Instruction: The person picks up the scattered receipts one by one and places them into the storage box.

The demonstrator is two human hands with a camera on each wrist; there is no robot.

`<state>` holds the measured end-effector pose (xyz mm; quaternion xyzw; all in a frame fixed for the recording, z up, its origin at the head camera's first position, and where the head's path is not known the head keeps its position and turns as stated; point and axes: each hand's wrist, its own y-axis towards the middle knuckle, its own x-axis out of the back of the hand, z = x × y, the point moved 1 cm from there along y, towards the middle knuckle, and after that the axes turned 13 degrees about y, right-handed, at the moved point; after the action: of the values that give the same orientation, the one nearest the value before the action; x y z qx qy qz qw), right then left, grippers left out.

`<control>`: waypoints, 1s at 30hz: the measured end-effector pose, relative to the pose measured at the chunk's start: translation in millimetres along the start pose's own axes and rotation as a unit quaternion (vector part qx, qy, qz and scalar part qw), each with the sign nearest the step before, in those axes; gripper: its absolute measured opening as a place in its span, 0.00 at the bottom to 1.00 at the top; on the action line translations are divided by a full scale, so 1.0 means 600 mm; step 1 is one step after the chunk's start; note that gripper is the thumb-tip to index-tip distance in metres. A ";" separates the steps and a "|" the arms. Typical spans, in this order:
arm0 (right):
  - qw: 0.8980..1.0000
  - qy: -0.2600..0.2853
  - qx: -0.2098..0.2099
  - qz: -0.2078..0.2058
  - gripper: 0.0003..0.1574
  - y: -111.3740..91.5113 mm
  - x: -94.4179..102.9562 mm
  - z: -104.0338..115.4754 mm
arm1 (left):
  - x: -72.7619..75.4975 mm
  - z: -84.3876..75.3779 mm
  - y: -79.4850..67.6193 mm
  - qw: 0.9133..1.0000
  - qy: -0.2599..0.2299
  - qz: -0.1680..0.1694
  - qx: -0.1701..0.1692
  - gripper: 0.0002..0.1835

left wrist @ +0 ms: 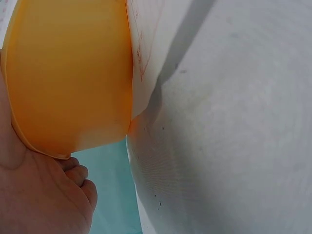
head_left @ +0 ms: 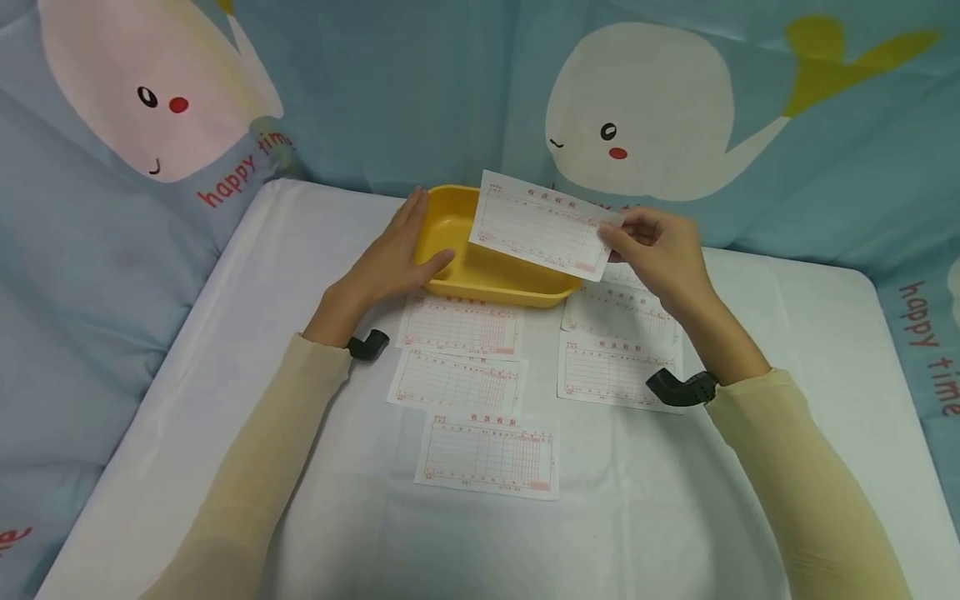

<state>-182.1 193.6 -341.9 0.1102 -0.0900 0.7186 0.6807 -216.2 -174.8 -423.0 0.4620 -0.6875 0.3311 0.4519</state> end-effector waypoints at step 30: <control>0.983 -0.151 0.028 0.097 0.18 0.085 -0.091 0.005 | -0.003 0.003 0.001 0.999 0.029 -0.015 -0.011 0.56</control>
<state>-230.4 137.4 -353.0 0.2278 -0.1816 0.7585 0.5829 -217.0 -175.8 -425.3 0.4575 -0.6709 0.3302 0.4812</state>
